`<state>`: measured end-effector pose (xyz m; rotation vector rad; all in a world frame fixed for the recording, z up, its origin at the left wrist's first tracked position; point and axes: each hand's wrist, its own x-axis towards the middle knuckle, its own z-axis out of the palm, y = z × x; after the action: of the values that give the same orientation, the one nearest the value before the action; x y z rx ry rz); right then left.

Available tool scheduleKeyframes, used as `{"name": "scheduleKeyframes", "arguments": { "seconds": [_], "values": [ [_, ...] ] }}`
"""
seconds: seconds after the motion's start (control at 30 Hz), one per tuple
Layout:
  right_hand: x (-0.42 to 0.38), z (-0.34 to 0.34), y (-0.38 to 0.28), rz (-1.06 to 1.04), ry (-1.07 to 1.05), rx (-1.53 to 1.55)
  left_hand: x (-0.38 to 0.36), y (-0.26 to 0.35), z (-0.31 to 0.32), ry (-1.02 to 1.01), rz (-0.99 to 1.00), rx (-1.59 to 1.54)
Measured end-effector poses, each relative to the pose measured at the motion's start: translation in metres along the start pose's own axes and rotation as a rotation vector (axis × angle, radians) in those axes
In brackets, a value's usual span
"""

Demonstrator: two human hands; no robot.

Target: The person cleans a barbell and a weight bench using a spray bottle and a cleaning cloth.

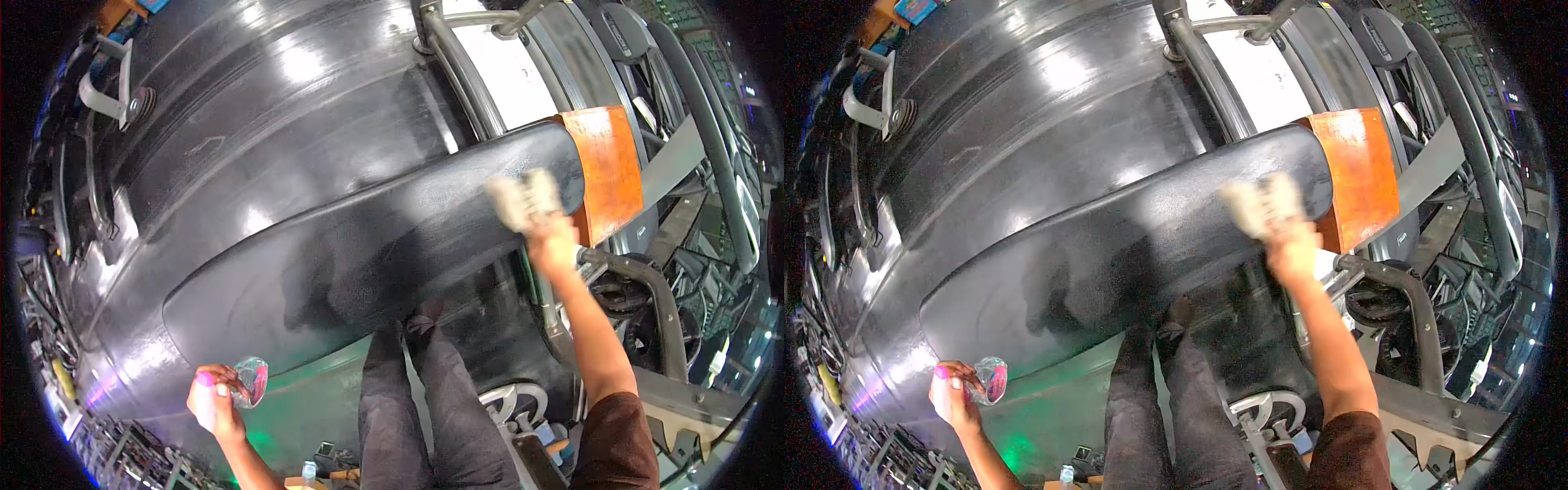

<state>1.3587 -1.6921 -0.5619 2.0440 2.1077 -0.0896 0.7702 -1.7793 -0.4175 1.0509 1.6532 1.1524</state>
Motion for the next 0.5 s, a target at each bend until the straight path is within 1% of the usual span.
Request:
{"name": "scheduleKeyframes", "arguments": {
  "seconds": [0.03,0.07,0.1,0.13,0.17,0.2,0.23,0.27,0.33,0.4,0.43,0.47,0.5],
  "values": [
    [0.0,0.003,0.025,0.192,0.157,-0.059,-0.006,-0.006,-0.004,-0.007,-0.033,0.024],
    [0.001,0.016,0.043,0.401,0.151,-0.01,-0.01,-0.008,-0.005,-0.009,-0.062,0.038],
    [-0.001,0.052,0.058,0.526,0.087,0.044,-0.015,-0.011,-0.006,-0.001,-0.069,0.033],
    [-0.003,0.078,0.02,0.581,0.303,0.352,-0.02,-0.014,-0.005,0.008,-0.075,0.029],
    [-0.004,0.102,-0.019,0.578,0.546,0.655,-0.022,-0.016,-0.003,0.019,-0.084,0.025],
    [-0.012,0.082,-0.085,0.537,0.397,0.421,-0.022,-0.017,0.001,0.021,-0.095,0.011],
    [-0.03,0.053,-0.154,0.42,0.149,0.244,-0.02,-0.018,0.006,0.017,-0.105,-0.003],
    [-0.054,0.04,-0.215,0.299,-0.058,0.321,-0.018,-0.018,0.012,0.009,-0.113,-0.014],
    [-0.112,0.03,-0.301,0.097,-0.341,0.66,-0.01,-0.006,0.032,-0.002,-0.072,0.007],
    [-0.148,0.035,-0.335,-0.192,-0.29,0.747,0.002,0.011,0.055,-0.012,-0.011,-0.024],
    [-0.152,0.016,-0.328,-0.337,-0.323,0.83,0.008,0.019,0.062,-0.033,0.017,-0.027],
    [-0.165,0.044,-0.324,-0.322,-0.292,0.76,0.012,0.025,0.068,-0.06,0.038,-0.03],
    [-0.149,0.042,-0.289,-0.447,-0.252,0.614,0.014,0.028,0.072,-0.086,0.054,-0.035]
  ]
}}
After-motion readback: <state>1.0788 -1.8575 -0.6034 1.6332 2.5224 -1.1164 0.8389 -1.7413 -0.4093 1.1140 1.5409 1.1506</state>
